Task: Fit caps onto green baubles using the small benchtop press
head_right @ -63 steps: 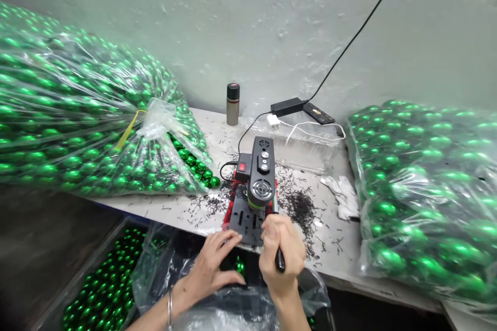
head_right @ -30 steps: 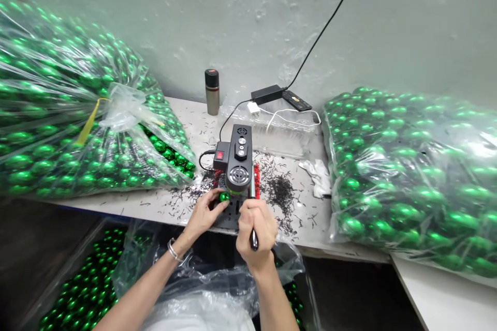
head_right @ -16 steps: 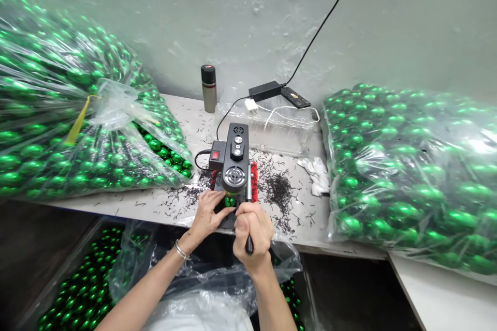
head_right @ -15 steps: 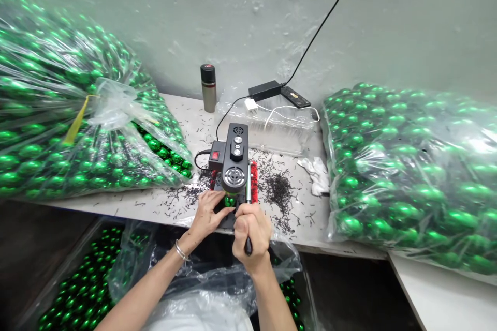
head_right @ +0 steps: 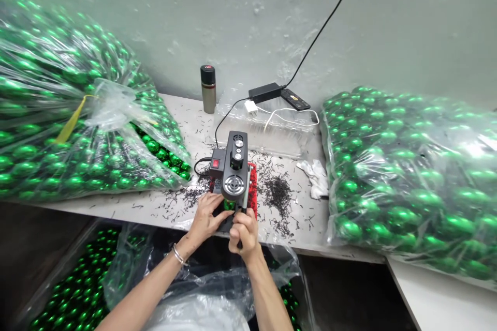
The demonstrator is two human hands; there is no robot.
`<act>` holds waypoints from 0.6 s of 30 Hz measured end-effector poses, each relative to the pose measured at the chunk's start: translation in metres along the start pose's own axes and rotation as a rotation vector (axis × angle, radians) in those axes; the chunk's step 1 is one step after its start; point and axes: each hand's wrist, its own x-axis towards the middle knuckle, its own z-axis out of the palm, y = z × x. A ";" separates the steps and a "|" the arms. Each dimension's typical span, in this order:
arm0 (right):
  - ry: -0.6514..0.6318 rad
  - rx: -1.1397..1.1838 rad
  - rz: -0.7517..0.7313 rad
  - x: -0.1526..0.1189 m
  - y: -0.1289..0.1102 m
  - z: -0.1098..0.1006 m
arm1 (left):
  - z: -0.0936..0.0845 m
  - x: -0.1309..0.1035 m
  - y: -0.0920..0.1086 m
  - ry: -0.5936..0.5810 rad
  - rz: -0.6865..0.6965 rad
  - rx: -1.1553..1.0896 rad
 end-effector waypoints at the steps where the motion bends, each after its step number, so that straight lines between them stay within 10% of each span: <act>1: 0.016 0.000 0.001 0.005 -0.003 -0.003 | 0.000 0.001 0.000 0.007 0.004 -0.001; 13: 0.077 0.139 0.220 0.076 -0.040 -0.036 | -0.036 -0.056 0.021 -0.102 0.268 0.107; 18: 0.121 0.167 0.217 0.061 -0.037 -0.026 | -0.073 0.004 -0.020 0.089 -0.004 0.376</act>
